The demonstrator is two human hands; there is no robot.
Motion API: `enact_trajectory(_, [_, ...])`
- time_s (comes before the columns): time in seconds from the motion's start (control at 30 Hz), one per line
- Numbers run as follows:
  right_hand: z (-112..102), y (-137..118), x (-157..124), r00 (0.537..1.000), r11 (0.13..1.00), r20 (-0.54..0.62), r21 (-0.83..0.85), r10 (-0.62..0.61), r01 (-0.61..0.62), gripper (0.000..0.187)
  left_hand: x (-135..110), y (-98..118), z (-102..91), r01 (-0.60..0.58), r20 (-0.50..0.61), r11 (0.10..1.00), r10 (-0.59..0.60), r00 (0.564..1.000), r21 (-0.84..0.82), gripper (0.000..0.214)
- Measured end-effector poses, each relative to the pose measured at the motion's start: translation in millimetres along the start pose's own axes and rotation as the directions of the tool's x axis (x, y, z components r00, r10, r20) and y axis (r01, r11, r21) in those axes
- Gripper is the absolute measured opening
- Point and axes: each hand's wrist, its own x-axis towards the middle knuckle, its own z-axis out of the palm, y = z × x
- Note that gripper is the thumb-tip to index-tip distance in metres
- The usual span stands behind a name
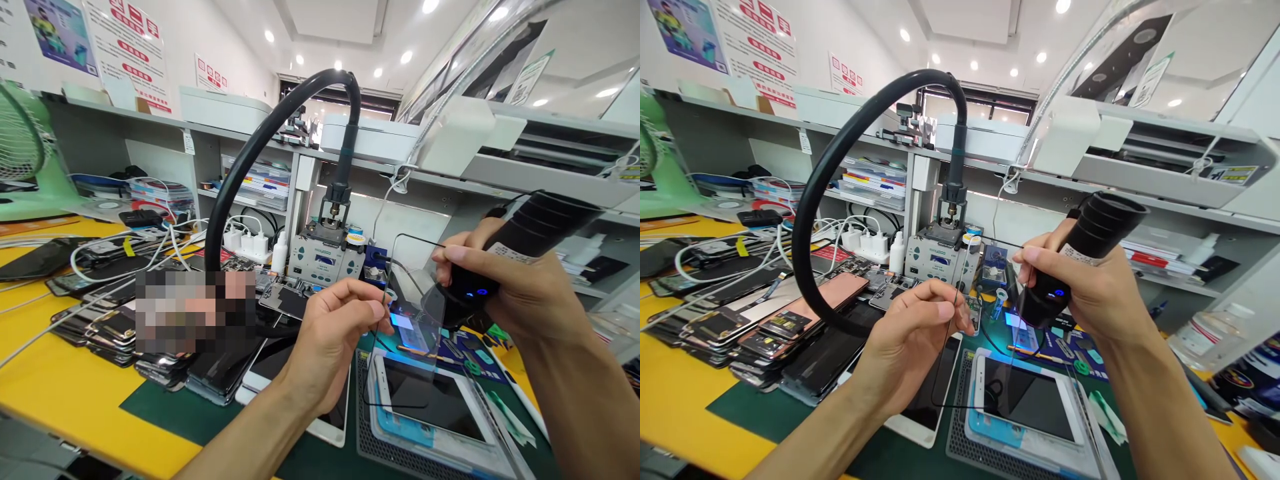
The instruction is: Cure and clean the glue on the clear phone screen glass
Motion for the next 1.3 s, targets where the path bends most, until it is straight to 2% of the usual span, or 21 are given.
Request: enact_trajectory(1.3, [2.0,-1.3,-0.1,0.999,1.0,-0.043,-0.013,-0.01,0.009,0.023,1.1,-2.9,-1.7,-0.049,-0.018,0.997,0.05,0.999,0.059,0.004])
